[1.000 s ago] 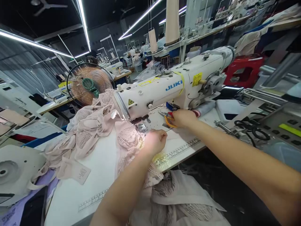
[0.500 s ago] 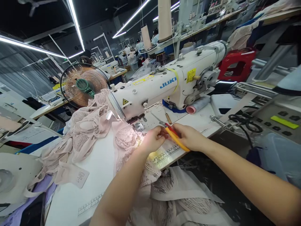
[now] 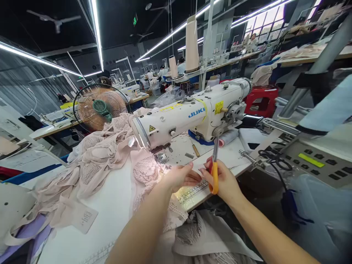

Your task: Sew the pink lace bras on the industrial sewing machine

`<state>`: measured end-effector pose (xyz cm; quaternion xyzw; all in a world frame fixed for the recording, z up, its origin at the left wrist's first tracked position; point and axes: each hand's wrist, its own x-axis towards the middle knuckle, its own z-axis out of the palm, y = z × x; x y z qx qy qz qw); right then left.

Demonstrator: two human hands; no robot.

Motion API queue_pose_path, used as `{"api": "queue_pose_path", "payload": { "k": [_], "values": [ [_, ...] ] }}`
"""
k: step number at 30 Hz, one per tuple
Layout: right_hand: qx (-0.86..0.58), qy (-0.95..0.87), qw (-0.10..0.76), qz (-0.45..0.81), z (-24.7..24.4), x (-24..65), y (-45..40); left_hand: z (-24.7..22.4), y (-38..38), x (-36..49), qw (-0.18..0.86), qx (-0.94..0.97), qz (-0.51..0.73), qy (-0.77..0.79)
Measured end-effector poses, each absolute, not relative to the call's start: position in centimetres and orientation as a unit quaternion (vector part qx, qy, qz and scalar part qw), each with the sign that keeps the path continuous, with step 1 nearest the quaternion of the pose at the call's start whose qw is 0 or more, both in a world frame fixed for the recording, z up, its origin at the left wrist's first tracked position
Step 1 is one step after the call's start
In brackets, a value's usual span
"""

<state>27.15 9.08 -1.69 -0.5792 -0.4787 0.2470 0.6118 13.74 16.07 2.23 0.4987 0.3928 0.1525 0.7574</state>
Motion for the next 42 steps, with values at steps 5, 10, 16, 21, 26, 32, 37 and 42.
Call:
{"api": "queue_pose_path", "payload": {
  "k": [5,10,16,21,26,32,37,42],
  "values": [
    [-0.611,-0.483,0.581,0.236,-3.0,25.7,7.9,1.3,14.9,15.1,0.798,0.411,0.251,0.362],
    [-0.629,-0.474,0.554,0.27,-4.1,25.3,7.6,1.0,15.3,15.1,0.791,0.395,0.33,0.331],
    [-0.627,-0.535,0.506,0.255,-3.2,29.3,6.6,1.0,15.5,14.8,0.768,0.459,0.359,0.267],
    [-0.6,-0.677,0.323,0.279,-0.8,32.5,3.7,0.8,15.5,14.7,0.728,0.541,0.34,0.246],
    [-0.595,-0.673,0.306,0.316,-1.0,31.7,1.9,0.9,14.8,14.6,0.728,0.568,0.293,0.249],
    [-0.614,-0.638,0.342,0.314,-3.1,31.4,1.3,1.4,14.7,14.5,0.735,0.546,0.318,0.245],
    [-0.613,-0.654,0.318,0.308,-2.7,30.9,1.4,1.0,14.6,14.6,0.745,0.554,0.284,0.24],
    [-0.619,-0.683,0.28,0.267,-1.4,30.0,2.0,0.6,14.3,14.8,0.745,0.569,0.254,0.237]
  ]
}}
